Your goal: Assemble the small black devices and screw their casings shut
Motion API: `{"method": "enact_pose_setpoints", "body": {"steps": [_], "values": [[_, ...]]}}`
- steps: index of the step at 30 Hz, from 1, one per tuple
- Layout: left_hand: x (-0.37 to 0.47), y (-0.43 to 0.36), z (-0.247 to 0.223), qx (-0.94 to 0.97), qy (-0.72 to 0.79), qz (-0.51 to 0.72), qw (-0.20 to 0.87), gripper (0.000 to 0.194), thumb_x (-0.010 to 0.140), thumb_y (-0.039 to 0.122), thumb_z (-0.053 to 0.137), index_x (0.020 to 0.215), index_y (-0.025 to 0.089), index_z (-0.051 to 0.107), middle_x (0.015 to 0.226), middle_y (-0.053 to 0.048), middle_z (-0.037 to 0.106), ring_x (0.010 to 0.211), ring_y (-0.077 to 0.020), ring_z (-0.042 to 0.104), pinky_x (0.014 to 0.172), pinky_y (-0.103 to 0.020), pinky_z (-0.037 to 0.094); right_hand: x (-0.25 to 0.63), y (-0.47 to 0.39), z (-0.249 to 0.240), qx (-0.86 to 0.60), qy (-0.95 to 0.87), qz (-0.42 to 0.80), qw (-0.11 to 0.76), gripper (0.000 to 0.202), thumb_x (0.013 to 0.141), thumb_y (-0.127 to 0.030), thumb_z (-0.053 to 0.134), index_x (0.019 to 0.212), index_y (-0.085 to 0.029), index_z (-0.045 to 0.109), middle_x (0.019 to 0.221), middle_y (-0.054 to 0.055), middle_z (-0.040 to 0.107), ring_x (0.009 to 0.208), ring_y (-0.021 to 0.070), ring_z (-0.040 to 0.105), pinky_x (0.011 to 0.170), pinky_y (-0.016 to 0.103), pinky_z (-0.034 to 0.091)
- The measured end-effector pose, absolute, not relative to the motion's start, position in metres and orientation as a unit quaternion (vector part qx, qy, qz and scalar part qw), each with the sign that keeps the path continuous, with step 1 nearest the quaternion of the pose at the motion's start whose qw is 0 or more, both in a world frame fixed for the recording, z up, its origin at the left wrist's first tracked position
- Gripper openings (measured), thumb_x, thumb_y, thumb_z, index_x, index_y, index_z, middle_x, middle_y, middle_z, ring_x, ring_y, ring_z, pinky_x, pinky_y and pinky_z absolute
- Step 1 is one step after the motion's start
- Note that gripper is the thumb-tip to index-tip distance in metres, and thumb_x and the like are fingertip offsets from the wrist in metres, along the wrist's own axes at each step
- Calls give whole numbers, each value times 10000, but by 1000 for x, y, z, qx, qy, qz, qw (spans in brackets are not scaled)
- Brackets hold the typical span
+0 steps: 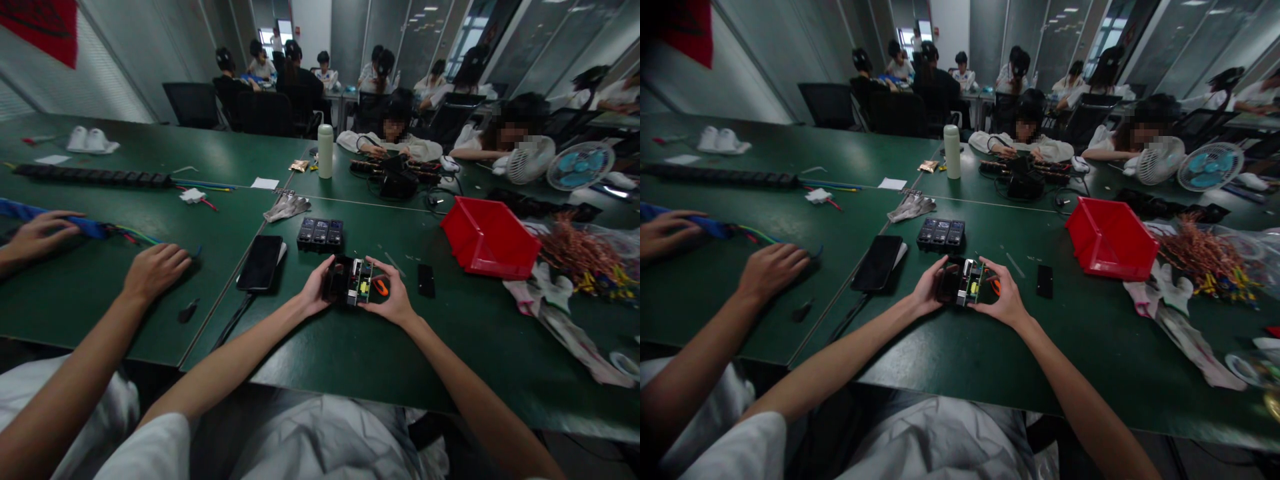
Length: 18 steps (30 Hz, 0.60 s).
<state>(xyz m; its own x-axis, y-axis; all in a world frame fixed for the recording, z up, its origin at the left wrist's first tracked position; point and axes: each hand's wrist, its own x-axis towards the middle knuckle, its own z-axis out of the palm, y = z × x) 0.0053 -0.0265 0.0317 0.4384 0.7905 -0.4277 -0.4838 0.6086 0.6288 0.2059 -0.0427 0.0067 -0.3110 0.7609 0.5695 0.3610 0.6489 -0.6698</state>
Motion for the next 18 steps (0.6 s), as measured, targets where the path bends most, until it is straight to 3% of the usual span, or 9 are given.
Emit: {"method": "enact_pose_setpoints", "body": {"steps": [11, 18], "values": [[4, -27, 39, 206, 335, 397, 830, 355, 862, 490, 414, 885, 217, 640, 804, -44, 684, 827, -217, 602, 725, -327, 450, 208, -40, 3, -399, -780, 236, 421, 977, 599, -262, 773, 1391, -273, 201, 1397, 93, 390, 1150, 264, 505, 893, 435, 477], [5, -26, 37, 206, 344, 408, 820, 357, 878, 468, 390, 935, 212, 632, 833, -50, 688, 927, -236, 607, 763, -354, 480, 208, -40, 5, -416, -783, 237, 398, 976, 596, -238, 770, 1391, -285, 206, 1420, 73, 359, 1170, 268, 488, 905, 434, 475]]}}
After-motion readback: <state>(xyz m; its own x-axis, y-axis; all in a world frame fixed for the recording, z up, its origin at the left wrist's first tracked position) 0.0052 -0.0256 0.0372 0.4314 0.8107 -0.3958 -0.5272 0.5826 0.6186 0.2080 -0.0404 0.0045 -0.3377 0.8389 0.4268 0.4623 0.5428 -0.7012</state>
